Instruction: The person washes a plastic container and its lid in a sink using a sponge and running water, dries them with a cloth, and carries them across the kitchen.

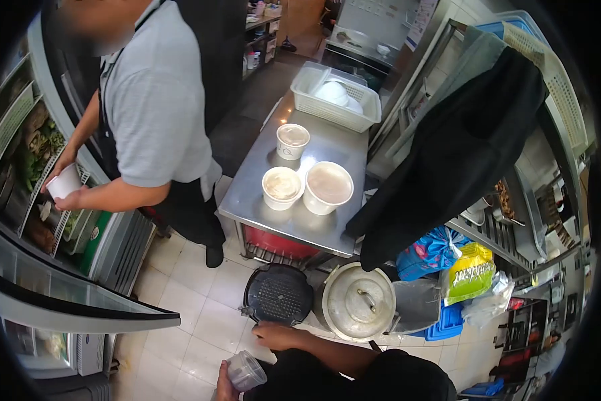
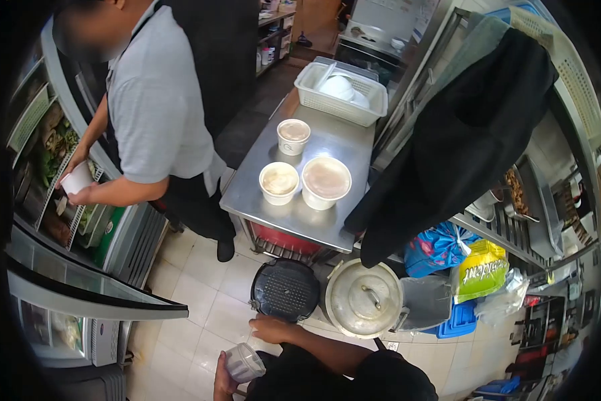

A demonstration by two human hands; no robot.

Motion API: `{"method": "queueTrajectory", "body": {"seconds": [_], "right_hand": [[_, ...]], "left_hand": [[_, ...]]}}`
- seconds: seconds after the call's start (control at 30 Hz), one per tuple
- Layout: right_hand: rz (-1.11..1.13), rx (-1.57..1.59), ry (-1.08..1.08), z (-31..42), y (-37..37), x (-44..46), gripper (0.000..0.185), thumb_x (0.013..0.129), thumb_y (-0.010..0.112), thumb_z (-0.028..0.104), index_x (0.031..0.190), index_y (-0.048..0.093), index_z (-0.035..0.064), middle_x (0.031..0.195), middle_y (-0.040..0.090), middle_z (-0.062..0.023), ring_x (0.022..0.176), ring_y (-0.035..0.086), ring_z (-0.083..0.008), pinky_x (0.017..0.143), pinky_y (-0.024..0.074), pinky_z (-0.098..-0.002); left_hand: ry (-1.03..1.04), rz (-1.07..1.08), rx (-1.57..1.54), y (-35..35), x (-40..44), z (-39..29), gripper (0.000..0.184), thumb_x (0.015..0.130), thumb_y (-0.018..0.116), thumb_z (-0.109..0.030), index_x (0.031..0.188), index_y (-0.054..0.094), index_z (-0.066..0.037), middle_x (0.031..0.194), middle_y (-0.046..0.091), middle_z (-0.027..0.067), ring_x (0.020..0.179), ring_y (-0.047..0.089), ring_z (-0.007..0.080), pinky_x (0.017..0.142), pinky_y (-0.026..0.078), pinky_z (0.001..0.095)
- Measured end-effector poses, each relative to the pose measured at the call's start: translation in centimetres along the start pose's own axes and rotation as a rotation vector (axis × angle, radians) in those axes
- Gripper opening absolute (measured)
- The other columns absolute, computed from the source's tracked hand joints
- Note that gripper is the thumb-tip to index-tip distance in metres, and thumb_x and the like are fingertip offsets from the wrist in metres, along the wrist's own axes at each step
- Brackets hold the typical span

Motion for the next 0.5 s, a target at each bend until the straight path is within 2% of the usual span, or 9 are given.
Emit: {"method": "queueTrajectory", "body": {"seconds": [0.07,0.1,0.27,0.33,0.37,0.4,0.47,0.5], "right_hand": [[-0.127,0.097,0.001,-1.1,-2.1,-0.6,0.032,0.089,0.053,0.025,0.114,0.054,0.0048,0.11,0.052,-0.0174,0.108,0.052,-0.0358,0.092,0.042,-0.0425],[-0.132,0.087,0.068,-0.6,-3.8,-1.3,0.035,0.09,0.053,0.027,0.117,0.054,0.0052,0.116,0.052,-0.0173,0.109,0.052,-0.0359,0.092,0.0418,-0.0432],[-0.292,0.108,0.061,-2.1,-5.3,-0.6,0.035,0.09,0.052,0.027,0.118,0.055,0.0058,0.121,0.052,-0.0194,0.107,0.053,-0.0359,0.091,0.0429,-0.0429],[-0.404,0.227,-0.019,-1.6,-7.3,-0.3,0.029,0.09,0.054,0.024,0.11,0.057,0.003,0.112,0.053,-0.0214,0.1,0.055,-0.039,0.086,0.045,-0.0447],[-0.494,0.303,-0.044,-1.5,-8.7,-0.6,0.027,0.09,0.055,0.024,0.105,0.06,0.0026,0.102,0.058,-0.0205,0.094,0.057,-0.0387,0.081,0.0463,-0.0431],[-0.491,0.304,-0.052,-1.8,-9.8,-0.3,0.027,0.09,0.055,0.024,0.105,0.06,0.0026,0.102,0.058,-0.0205,0.094,0.057,-0.0387,0.081,0.0463,-0.0431],[-0.901,0.232,-0.206,-2.4,-13.5,-1.0,0.026,0.09,0.056,0.023,0.104,0.06,0.0015,0.093,0.061,-0.0152,0.083,0.062,-0.0302,0.075,0.0483,-0.0392],[-0.978,0.324,-0.168,-3.3,-15.1,-1.3,0.026,0.091,0.055,0.023,0.104,0.06,0.0014,0.089,0.061,-0.0121,0.077,0.062,-0.0247,0.07,0.0487,-0.0355]], "left_hand": [[-0.011,-0.066,0.046,0.9,-0.1,-1.4,0.061,0.09,0.039,-0.058,0.128,0.043,-0.011,0.122,0.052,0.015,0.106,0.054,0.0328,0.084,0.046,0.0564],[-0.007,-0.072,0.054,1.6,-0.1,-1.9,0.061,0.09,0.039,-0.058,0.128,0.043,-0.011,0.122,0.052,0.015,0.106,0.054,0.0328,0.084,0.046,0.0564],[0.057,-0.13,0.067,2.6,-0.3,-2.9,0.058,0.09,0.045,-0.055,0.126,0.044,-0.01,0.121,0.051,0.0154,0.107,0.054,0.0338,0.09,0.045,0.0513],[0.062,-0.132,0.058,3.0,-0.8,-3.3,0.058,0.09,0.045,-0.054,0.126,0.044,-0.009,0.121,0.051,0.0156,0.108,0.053,0.0332,0.091,0.044,0.0508],[0.069,-0.134,0.043,3.3,-0.9,-3.4,0.058,0.09,0.045,-0.054,0.126,0.044,-0.008,0.121,0.052,0.0158,0.109,0.053,0.0331,0.091,0.044,0.0507],[0.075,-0.136,0.027,3.5,-1.1,-3.6,0.058,0.09,0.044,-0.054,0.126,0.045,-0.007,0.121,0.052,0.016,0.109,0.053,0.0329,0.091,0.044,0.0505],[0.101,-0.135,0.022,4.4,-1.7,-4.1,0.058,0.091,0.044,-0.054,0.126,0.045,-0.007,0.121,0.052,0.0157,0.11,0.053,0.0329,0.091,0.044,0.0504],[0.12,-0.129,0.02,4.7,-1.8,-4.3,0.058,0.091,0.043,-0.054,0.126,0.046,-0.007,0.122,0.053,0.0153,0.11,0.053,0.0329,0.091,0.044,0.0502]]}}
Point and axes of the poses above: each hand's wrist, its own x-axis towards the middle knuckle, its own y-axis out of the palm, z = x × y, the point moved 5 cm from there along x, towards the middle knuckle
